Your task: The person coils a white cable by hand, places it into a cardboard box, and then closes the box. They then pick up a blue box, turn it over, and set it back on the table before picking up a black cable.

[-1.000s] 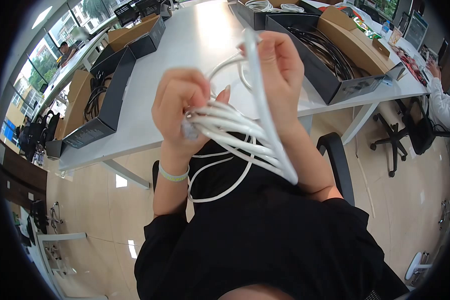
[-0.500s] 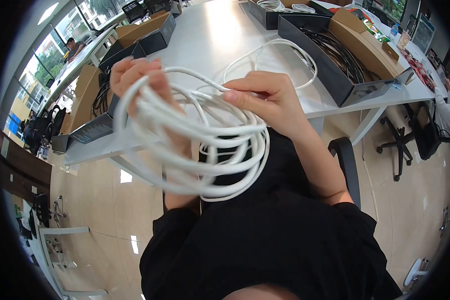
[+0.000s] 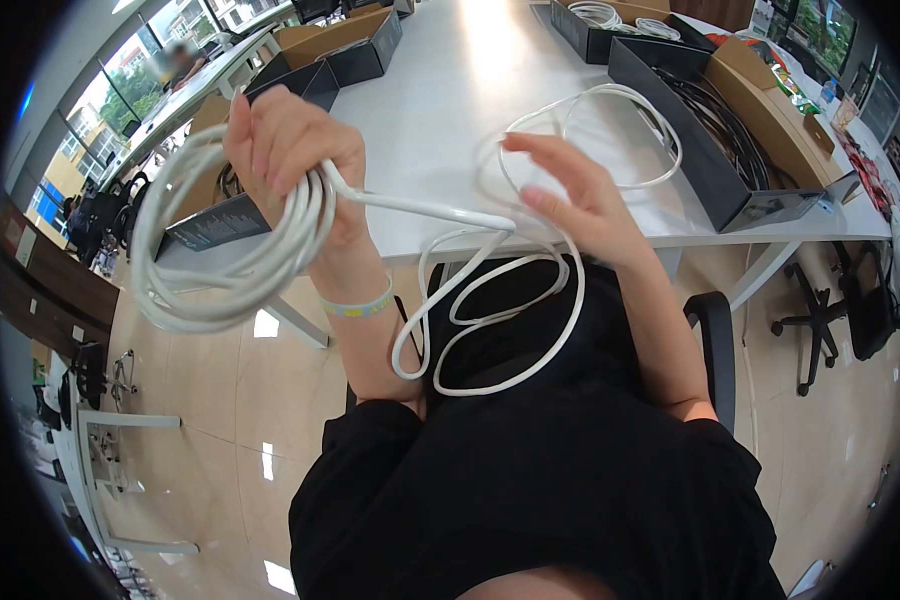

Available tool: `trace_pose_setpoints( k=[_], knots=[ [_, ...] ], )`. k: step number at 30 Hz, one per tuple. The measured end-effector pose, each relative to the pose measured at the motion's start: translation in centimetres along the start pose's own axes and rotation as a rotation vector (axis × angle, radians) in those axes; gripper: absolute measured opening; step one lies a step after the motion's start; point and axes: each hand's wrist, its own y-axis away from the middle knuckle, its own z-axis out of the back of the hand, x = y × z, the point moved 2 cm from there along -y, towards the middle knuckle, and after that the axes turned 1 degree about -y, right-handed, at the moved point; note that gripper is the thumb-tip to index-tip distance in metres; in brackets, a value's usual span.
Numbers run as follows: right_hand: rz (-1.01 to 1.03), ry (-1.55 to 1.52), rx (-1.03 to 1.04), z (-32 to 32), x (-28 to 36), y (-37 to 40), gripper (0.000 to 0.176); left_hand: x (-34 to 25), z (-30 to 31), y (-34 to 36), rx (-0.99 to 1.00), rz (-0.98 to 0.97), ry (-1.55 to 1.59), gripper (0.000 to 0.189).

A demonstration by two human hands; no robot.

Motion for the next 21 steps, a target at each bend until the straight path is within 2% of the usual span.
trace_pose_setpoints(
  k=[1, 3, 4, 5, 6, 7, 8, 9, 10, 12, 13, 15, 17, 18, 19, 20, 21],
  knots=[
    [0.156, 0.061, 0.072, -0.9, 1.1, 0.0, 0.043, -0.1, -0.3, -0.4, 0.012, 0.027, -0.015, 0.029],
    [0.081, 0.071, 0.421, -2.5, 3.0, 0.3, 0.05, -0.4, -0.3, -1.3, 0.01, 0.003, -0.02, 0.028],
    [0.094, 0.082, 0.473, -3.5, 3.5, 0.7, 0.051, -1.2, 0.0, -1.8, 0.045, -0.093, -0.224, 0.029],
    [0.042, -0.049, 0.561, -4.5, 4.1, 1.1, 0.051, -1.9, 0.4, -2.3, 0.08, -0.189, -0.428, 0.029],
    [-0.082, -0.365, 0.544, -5.8, 4.3, 2.0, 0.05, -2.4, 0.8, -2.6, 0.122, -0.345, -0.612, 0.026],
    [-0.206, -0.68, 0.516, -6.7, 4.5, 2.7, 0.05, -2.8, 1.4, -2.8, 0.126, -0.343, -0.616, 0.026],
    [-0.37, -0.785, 0.57, -6.6, 5.0, 2.9, 0.051, -3.3, 1.8, -2.9, 0.15, -0.451, -0.766, 0.024],
    [-0.363, -0.783, 0.57, -6.4, 4.9, 3.0, 0.051, -3.5, 2.0, -3.0, 0.174, -0.561, -0.913, 0.022],
    [-0.411, -0.934, 0.499, -6.2, 4.6, 3.1, 0.051, -3.7, 2.2, -2.9, 0.181, -0.558, -0.913, 0.022],
    [-0.562, -1.186, 0.32, -5.8, 4.1, 3.5, 0.052, -3.7, 1.7, -2.6, 0.158, -0.84, -1.422, 0.019],
    [-0.558, -1.183, 0.319, -6.0, 4.3, 3.6, 0.052, -3.4, 1.3, -2.4, 0.139, -0.982, -1.675, 0.018],
    [-0.63, -1.146, 0.211, -6.5, 4.5, 4.2, 0.051, -2.2, 0.6, -2.1, 0.196, -1.038, -1.759, 0.02],
    [-0.737, -1.177, 0.346, -7.8, 4.1, 5.4, 0.057, -1.1, -0.3, -1.7, 0.136, -1.45, -2.418, 0.024],
    [-0.746, -1.136, 0.428, -8.1, 4.8, 5.7, 0.056, -2.2, 0.9, -2.7, 0.386, -1.625, -2.298, 0.026],
    [-0.757, -1.094, 0.508, -8.1, 5.9, 5.7, 0.055, -2.1, 0.8, -3.0, 0.384, -1.623, -2.3, 0.026],
    [-0.759, -1.095, 0.508, -7.7, 6.7, 5.4, 0.055, -1.8, 0.4, -3.2, 0.505, -1.635, -2.348, 0.026],
    [-0.639, -0.673, 0.615, -6.8, 7.4, 4.9, 0.054, -1.5, 0.2, -3.3, 0.633, -1.646, -2.392, 0.026]
  ],
)
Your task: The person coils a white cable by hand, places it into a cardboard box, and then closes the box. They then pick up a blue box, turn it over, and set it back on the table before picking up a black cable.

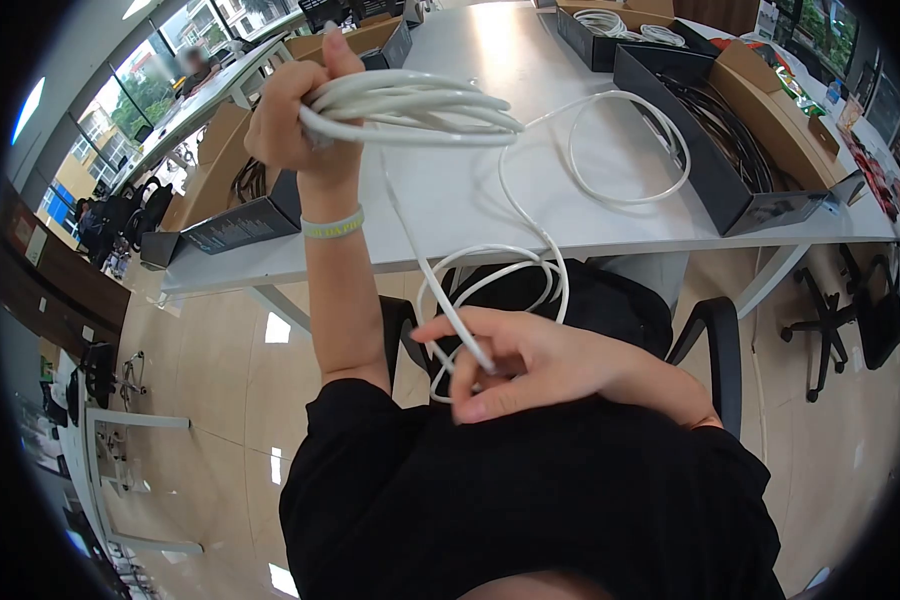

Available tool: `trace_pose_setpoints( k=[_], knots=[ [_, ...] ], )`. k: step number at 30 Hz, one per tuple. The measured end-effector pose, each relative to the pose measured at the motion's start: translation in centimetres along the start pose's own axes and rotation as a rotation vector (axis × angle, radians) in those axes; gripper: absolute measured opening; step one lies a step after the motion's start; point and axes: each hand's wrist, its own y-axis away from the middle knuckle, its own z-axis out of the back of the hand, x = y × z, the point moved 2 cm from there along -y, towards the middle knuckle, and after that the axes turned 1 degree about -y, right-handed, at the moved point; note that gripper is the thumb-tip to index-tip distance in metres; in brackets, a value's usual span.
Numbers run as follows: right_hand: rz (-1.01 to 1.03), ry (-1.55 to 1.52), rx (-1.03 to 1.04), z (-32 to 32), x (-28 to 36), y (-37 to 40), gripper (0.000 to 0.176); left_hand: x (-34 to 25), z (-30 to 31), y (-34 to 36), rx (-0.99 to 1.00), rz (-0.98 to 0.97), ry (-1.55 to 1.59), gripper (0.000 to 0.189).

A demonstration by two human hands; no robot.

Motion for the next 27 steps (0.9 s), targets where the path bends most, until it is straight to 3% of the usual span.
trace_pose_setpoints(
  k=[1, 4, 6, 8, 9, 10, 12, 14, 15, 16, 17, 18, 20, 22, 24, 25, 26, 27],
  knots=[
    [-0.011, 0.438, -0.036, 0.2, 0.9, 0.5, 0.053, 0.3, 0.2, -0.1, 0.099, 0.004, 0.013, 0.024],
    [0.266, 0.863, -0.607, 1.7, 2.5, 2.8, 0.033, 2.0, 1.5, 0.3, 0.189, 0.154, 0.016, 0.022],
    [0.474, 0.956, -0.91, 2.6, 3.5, 4.4, 0.018, 3.6, 2.4, 0.6, 0.179, 0.159, -0.047, 0.018],
    [0.541, 1.108, -0.956, 2.2, 5.3, 6.1, 0.018, 4.7, 2.9, 1.2, 0.073, 0.788, 0.531, 0.019],
    [0.61, 1.264, -0.998, 1.8, 6.2, 6.7, 0.017, 4.8, 3.3, 1.3, 0.206, 0.897, 0.565, 0.012],
    [0.605, 1.262, -1.0, 1.7, 6.6, 6.6, 0.017, 4.7, 3.5, 1.3, 0.465, 0.967, 0.563, 0.01],
    [0.927, 1.562, -0.884, 1.0, 7.5, 6.2, 0.022, 2.8, 2.8, 1.3, 1.014, 0.898, 0.467, 0.007],
    [1.012, 1.575, -0.824, 1.5, 8.1, 5.1, 0.028, -0.5, 1.8, 0.9, 1.354, 0.939, 0.539, 0.009],
    [1.1, 1.529, -0.806, 1.9, 8.3, 4.5, 0.03, -1.5, 1.4, 1.3, 1.352, 0.938, 0.549, 0.009],
    [1.185, 1.482, -0.786, 2.4, 8.5, 4.2, 0.031, -2.6, 0.9, 1.8, 1.297, 0.876, 0.773, 0.008],
    [1.174, 1.473, -0.705, 3.2, 8.4, 3.9, 0.041, -3.8, 0.5, 2.2, 1.231, 0.806, 0.991, 0.007],
    [1.171, 1.479, -0.709, 3.3, 8.3, 3.8, 0.041, -4.9, 0.1, 2.9, 1.229, 0.804, 0.998, 0.007],
    [1.123, 1.256, -0.748, 3.6, 8.2, 2.9, 0.046, -6.8, -0.5, 3.6, 0.837, 1.083, 1.336, 0.009],
    [1.148, 1.157, -0.705, 3.6, 7.7, 1.6, 0.052, -8.6, -0.8, 3.3, 0.792, 1.084, 1.29, 0.01],
    [1.345, 1.049, -0.67, 3.5, 7.4, 0.3, 0.045, -10.3, -0.7, 2.8, 0.703, 1.149, 1.308, 0.016],
    [1.362, 1.307, -0.603, 4.3, 7.4, 0.3, 0.058, -11.2, -0.6, 3.1, 0.62, 1.243, 1.347, 0.017],
    [1.361, 1.304, -0.601, 4.5, 6.9, 0.1, 0.058, -11.9, -0.7, 3.5, 0.533, 1.335, 1.386, 0.019],
    [1.337, 1.048, -0.608, 4.6, 6.8, -0.3, 0.06, -12.6, -1.1, 3.5, 0.534, 1.338, 1.385, 0.019]
  ],
)
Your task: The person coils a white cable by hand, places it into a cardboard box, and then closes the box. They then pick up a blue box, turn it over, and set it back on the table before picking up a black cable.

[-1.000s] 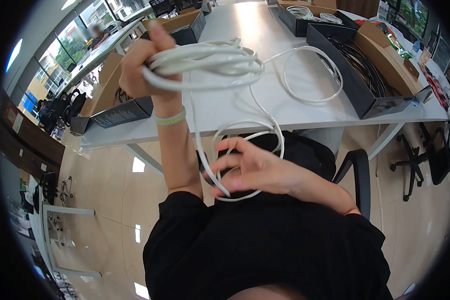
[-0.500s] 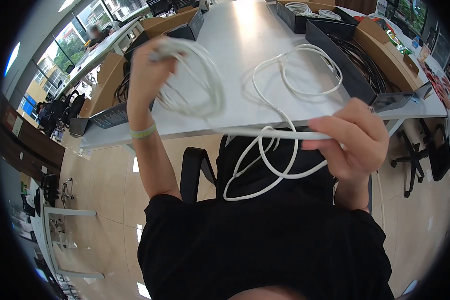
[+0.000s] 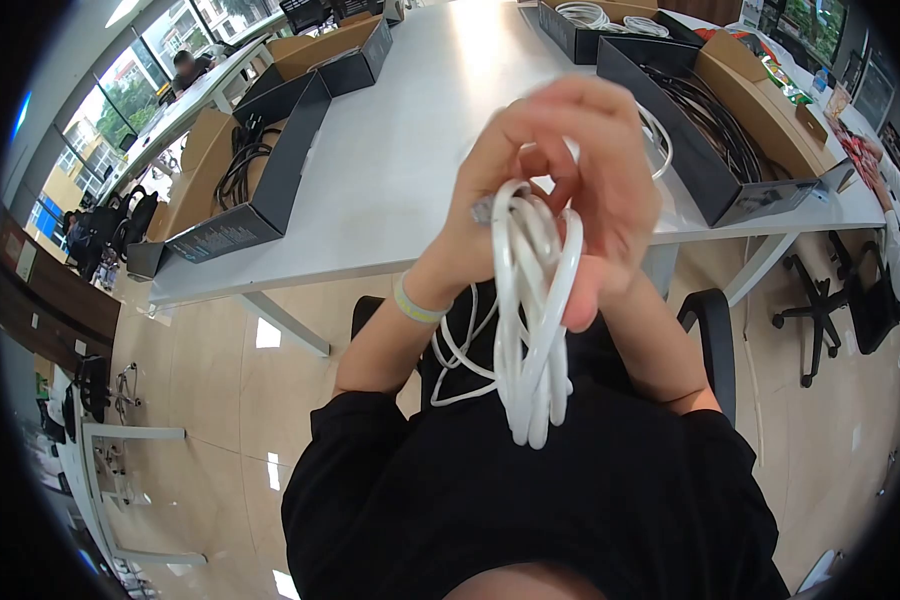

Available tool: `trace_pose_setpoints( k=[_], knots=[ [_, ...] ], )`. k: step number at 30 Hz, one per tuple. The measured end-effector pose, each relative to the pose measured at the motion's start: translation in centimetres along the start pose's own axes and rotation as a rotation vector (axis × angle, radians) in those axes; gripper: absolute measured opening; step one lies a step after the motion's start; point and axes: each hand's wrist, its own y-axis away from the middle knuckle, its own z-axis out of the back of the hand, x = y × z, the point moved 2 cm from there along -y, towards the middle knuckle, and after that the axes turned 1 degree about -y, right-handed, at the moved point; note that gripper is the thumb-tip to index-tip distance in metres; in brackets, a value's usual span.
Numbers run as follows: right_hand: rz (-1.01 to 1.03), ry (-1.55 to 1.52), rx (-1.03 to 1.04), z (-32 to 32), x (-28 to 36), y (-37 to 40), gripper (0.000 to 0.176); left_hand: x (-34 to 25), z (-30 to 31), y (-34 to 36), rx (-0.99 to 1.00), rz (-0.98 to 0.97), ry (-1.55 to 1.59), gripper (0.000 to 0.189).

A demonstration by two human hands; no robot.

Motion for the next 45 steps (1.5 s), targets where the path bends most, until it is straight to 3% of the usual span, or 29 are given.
trace_pose_setpoints(
  k=[2, 5, 6, 7, 8, 9, 10, 12, 13, 15, 17, 19, 23, 25, 27, 29, 33, 38, 41, 45],
  knots=[
    [-0.323, -0.3, -0.09, -0.3, -0.8, 0.9, 0.061, 0.8, -0.6, -0.1, -0.165, 0.108, 0.066, 0.023],
    [-0.443, -0.099, -0.218, -0.3, -2.2, 2.6, 0.059, 1.8, 1.1, -0.3, 0.088, -0.351, -0.489, 0.018],
    [-0.494, -0.046, -0.316, -0.6, -2.0, 3.1, 0.068, 1.6, 0.7, 0.2, 0.08, -0.318, -0.485, 0.017],
    [-0.539, -0.178, -0.325, -0.6, -1.9, 3.6, 0.067, 1.9, 0.4, 0.7, 0.041, -0.307, -0.387, 0.02],
    [-0.522, -0.116, -0.397, -1.1, -1.5, 4.0, 0.071, 1.8, 0.1, 1.4, -0.032, -0.453, -0.36, 0.028],
    [-0.503, -0.061, -0.38, -0.9, -1.4, 4.6, 0.069, 1.5, 0.0, 2.3, -0.071, -0.439, -0.385, 0.03],
    [-0.555, -0.205, -0.463, -1.3, -0.7, 4.9, 0.063, 2.0, -0.3, 3.1, -0.123, -0.372, -0.276, 0.029],
    [-0.394, -0.098, -0.309, -1.4, -1.7, 5.0, 0.057, 1.1, 0.6, 3.4, -0.177, -0.168, -0.069, 0.027],
    [-0.285, 0.011, -0.209, -1.6, -1.1, 4.8, 0.057, 1.0, 0.5, 3.6, -0.192, -0.101, 0.182, 0.028],
    [-0.117, 0.141, 0.014, -1.9, 0.0, 4.3, 0.054, -0.1, 1.1, 4.2, -0.185, -0.106, 0.377, 0.025],
    [-0.117, 0.097, 0.091, -2.4, 1.3, 4.4, 0.052, -1.8, 1.1, 5.0, -0.191, -0.157, 0.512, 0.029],
    [-0.117, 0.055, 0.169, -3.0, 1.6, 4.7, 0.05, -2.5, 1.3, 5.3, -0.239, -0.208, 0.393, 0.033],
    [-0.22, -0.126, 0.093, -3.7, 1.6, 5.2, 0.045, -3.7, 1.3, 6.0, -0.231, -0.217, 0.307, 0.039],
    [-0.407, -0.334, 0.016, -3.8, 1.6, 5.7, 0.044, -4.5, 0.9, 6.1, -0.332, -0.204, 0.231, 0.04],
    [-0.481, -0.33, 0.016, -3.7, 2.1, 6.4, 0.046, -4.5, 1.0, 6.2, -0.336, -0.216, 0.219, 0.04],
    [-0.675, -0.365, -0.076, -3.8, 2.6, 7.2, 0.05, -4.1, 1.2, 6.3, -0.408, -0.247, 0.244, 0.039],
    [-0.741, -0.432, -0.004, -4.0, 3.3, 7.8, 0.057, -4.4, 2.0, 6.8, -0.643, -0.301, 0.201, 0.037],
    [-0.821, -0.557, 0.238, -4.7, 4.4, 8.1, 0.062, -5.2, 3.7, 6.9, -0.726, -0.51, 0.489, 0.037],
    [-0.889, -0.617, 0.5, -5.1, 4.6, 8.3, 0.053, -6.0, 4.3, 7.4, -0.681, -0.562, 0.476, 0.038],
    [-0.822, -0.58, 0.662, -5.9, 4.2, 9.1, 0.051, -7.0, 4.2, 8.0, -0.65, -0.618, 0.499, 0.041]
  ],
)
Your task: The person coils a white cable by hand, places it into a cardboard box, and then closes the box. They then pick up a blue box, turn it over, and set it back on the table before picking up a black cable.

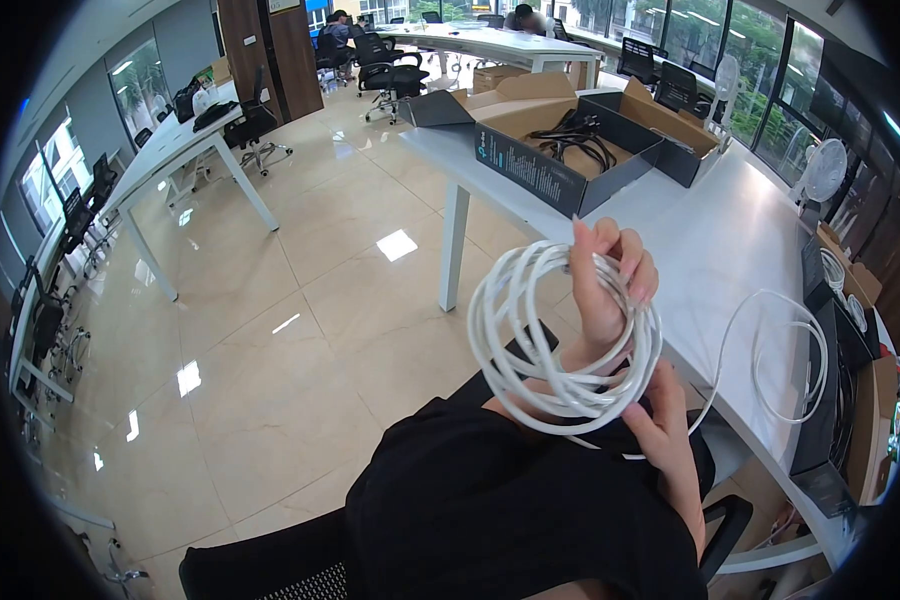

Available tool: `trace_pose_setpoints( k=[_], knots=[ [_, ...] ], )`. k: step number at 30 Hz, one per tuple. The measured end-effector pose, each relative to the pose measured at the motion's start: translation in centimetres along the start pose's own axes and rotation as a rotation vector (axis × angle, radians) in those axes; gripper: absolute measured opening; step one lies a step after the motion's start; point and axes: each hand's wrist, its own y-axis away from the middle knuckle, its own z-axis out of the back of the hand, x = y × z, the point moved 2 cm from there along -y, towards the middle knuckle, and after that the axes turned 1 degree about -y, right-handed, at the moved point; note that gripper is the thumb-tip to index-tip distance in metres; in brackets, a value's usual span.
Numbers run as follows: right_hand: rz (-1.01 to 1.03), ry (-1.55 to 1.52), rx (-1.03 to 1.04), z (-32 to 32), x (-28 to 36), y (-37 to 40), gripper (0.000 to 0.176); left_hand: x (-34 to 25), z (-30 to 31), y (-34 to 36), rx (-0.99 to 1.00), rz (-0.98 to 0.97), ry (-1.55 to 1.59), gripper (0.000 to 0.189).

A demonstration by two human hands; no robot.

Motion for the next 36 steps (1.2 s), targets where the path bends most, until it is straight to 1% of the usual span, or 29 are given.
trace_pose_setpoints(
  k=[1, 2, 4, 5, 6, 8, 9, 11, 12, 14, 15, 16, 17, 18, 19, 20, 21, 22, 23, 24, 26, 27, 28, 30, 32, 35, 36],
  knots=[
    [-0.01, -0.002, 0.063, 0.1, -0.1, -0.2, 0.054, -0.2, 0.1, 0.0, 0.01, 0.007, 0.045, 0.043],
    [-0.012, 0.0, 0.062, 0.1, 0.1, -0.4, 0.054, -0.4, 0.0, 0.0, 0.009, 0.008, 0.047, 0.043],
    [-0.027, 0.175, 0.272, -0.3, 0.9, -0.7, 0.059, -0.8, -0.4, -0.1, 0.04, -0.012, 0.134, 0.037],
    [-0.081, 0.176, 0.34, -0.6, 1.2, -0.8, 0.06, -1.1, -0.4, -0.1, 0.064, -0.03, 0.134, 0.04],
    [-0.079, 0.176, 0.339, -1.0, 1.1, -0.8, 0.06, -1.3, -0.4, -0.2, 0.066, -0.029, 0.134, 0.04],
    [-0.076, 0.005, 0.284, -1.4, 0.5, -0.7, 0.055, -1.8, -0.7, -0.3, 0.143, -0.098, 0.114, 0.042],
    [-0.076, 0.006, 0.286, -1.4, 0.4, -0.7, 0.055, -1.8, -0.7, -0.4, 0.143, -0.1, 0.115, 0.042],
    [-0.06, 0.039, 0.295, -1.2, 0.1, -0.9, 0.047, -1.8, -1.0, -0.9, 0.193, -0.176, 0.102, 0.043],
    [-0.06, 0.043, 0.298, -1.2, -0.6, -0.8, 0.047, -1.7, -1.2, -1.2, 0.194, -0.18, 0.105, 0.043],
    [-0.009, 0.106, 0.352, -1.3, -2.1, -0.4, 0.038, -1.4, -1.6, -1.6, 0.255, -0.222, 0.123, 0.049],
    [-0.092, 0.052, 0.303, -1.5, -1.9, -0.2, 0.029, -1.3, -1.7, -1.8, 0.258, -0.225, 0.124, 0.049],
    [-0.091, 0.055, 0.305, -1.4, -2.1, 0.0, 0.029, -1.3, -1.7, -1.9, 0.264, -0.321, -0.001, 0.049],
    [-0.14, 0.037, 0.255, -1.1, -2.5, 0.2, 0.029, -1.3, -1.8, -2.0, 0.269, -0.415, -0.127, 0.048],
    [-0.19, 0.018, 0.203, -0.7, -3.0, 0.4, 0.03, -1.2, -1.8, -2.2, 0.27, -0.415, -0.126, 0.048],
    [-0.24, -0.001, 0.152, -0.5, -3.3, 0.4, 0.031, -1.3, -1.7, -2.2, 0.252, -0.571, -0.312, 0.047],
    [-0.239, 0.001, 0.15, -0.3, -3.4, 0.4, 0.031, -1.4, -1.8, -2.3, 0.231, -0.725, -0.498, 0.046],
    [-0.091, 0.082, 0.103, -0.1, -3.1, 0.2, 0.028, -1.6, -1.7, -2.5, 0.233, -0.724, -0.495, 0.046],
    [0.055, 0.163, 0.053, -0.1, -2.4, 0.0, 0.026, -2.1, -1.8, -2.6, 0.267, -0.847, -0.582, 0.044],
    [-0.004, 0.197, 0.064, 0.3, -1.2, 0.3, 0.023, -2.7, -1.9, -2.7, 0.302, -0.97, -0.668, 0.042],
    [-0.003, 0.2, 0.058, 0.2, -0.6, 0.4, 0.023, -3.2, -1.8, -3.0, 0.305, -0.966, -0.662, 0.042],
    [-0.206, -0.466, 0.001, 0.1, -0.1, 0.8, 0.034, -4.2, -1.7, -3.1, 0.288, -1.187, -0.83, 0.037],
    [-0.215, -0.605, 0.08, 0.2, 0.6, 0.8, 0.041, -4.5, -1.8, -3.3, 0.278, -1.244, -0.814, 0.03],
    [-0.213, -0.601, 0.075, 0.0, 0.7, 0.8, 0.041, -4.9, -1.9, -3.5, 0.278, -1.242, -0.808, 0.03],
    [-0.167, -0.633, 0.126, -0.7, 0.8, 0.7, 0.045, -5.9, -2.0, -3.6, 0.223, -1.336, -0.895, 0.026],
    [-0.205, -0.584, 0.135, -0.8, -0.2, 0.6, 0.045, -6.6, -1.7, -3.7, 0.231, -1.352, -0.854, 0.024],
    [-0.345, -0.472, 0.15, -1.9, -0.5, 0.1, 0.046, -6.8, -0.9, -4.2, 0.261, -1.379, -0.788, 0.023],
    [-0.344, -0.469, 0.148, -2.2, -1.0, 0.2, 0.046, -6.7, -0.7, -4.3, 0.284, -1.389, -0.763, 0.022]
  ],
)
